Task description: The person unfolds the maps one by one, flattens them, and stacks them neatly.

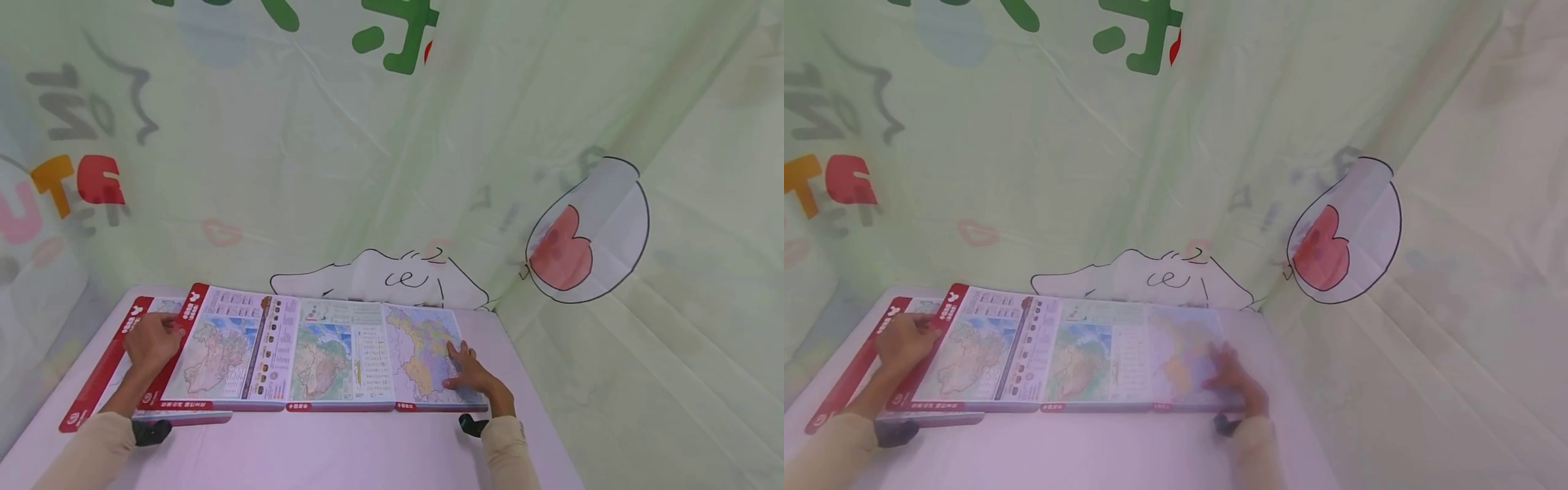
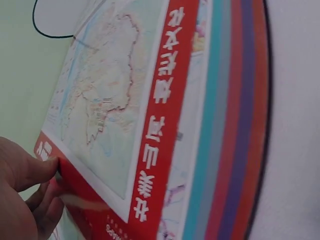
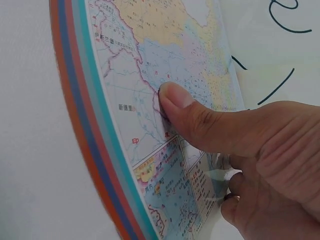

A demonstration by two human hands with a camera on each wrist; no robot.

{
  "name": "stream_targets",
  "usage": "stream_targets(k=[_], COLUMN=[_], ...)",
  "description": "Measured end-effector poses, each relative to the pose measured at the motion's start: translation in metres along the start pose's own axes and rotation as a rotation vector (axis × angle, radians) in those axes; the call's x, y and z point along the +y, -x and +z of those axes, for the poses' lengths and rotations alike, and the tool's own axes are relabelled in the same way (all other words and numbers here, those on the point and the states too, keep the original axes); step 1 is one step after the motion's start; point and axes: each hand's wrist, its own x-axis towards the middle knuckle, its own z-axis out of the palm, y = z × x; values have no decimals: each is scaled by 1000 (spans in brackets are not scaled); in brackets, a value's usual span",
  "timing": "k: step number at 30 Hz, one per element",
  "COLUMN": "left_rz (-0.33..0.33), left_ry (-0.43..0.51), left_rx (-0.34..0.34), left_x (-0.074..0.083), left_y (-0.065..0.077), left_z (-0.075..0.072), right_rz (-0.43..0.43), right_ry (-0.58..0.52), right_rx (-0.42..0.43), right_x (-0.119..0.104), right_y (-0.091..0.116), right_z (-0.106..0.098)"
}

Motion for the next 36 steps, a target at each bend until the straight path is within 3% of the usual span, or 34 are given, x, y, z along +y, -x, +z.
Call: stream_targets(k=[4,6,9,13,17,21,24,26,31,36], left_rz=[4,-6,3,105,172,207,234,244,267,314], left_ry=[-23,-27,-41,-117,-216,-287,-313,-312,-303,-326], left_rx=[28,30,34,43,35,8,-13,-24,-20,27], left_x=[-1,-2,-13,-30,-47,-60,-67,-70,-76,-81], left_y=[1,1,6,18,32,42,45,46,48,66], left_z=[3,4,-8,-26,-37,-40,-33,-30,-30,-32], right_rz=[31,35,-20,-172,-293,-339,-365,-380,-403,-420], right_ry=[98,158,171,137,167,288,372,368,336,367], right_rx=[70,140,230,263,158,29,-23,-46,-83,-96], right_x=[11,0,-47,-135,-205,-253,-270,-271,-267,-262], right_y=[-9,-7,4,23,26,19,11,3,-12,-25], right_z=[7,10,24,51,93,141,169,186,204,209])
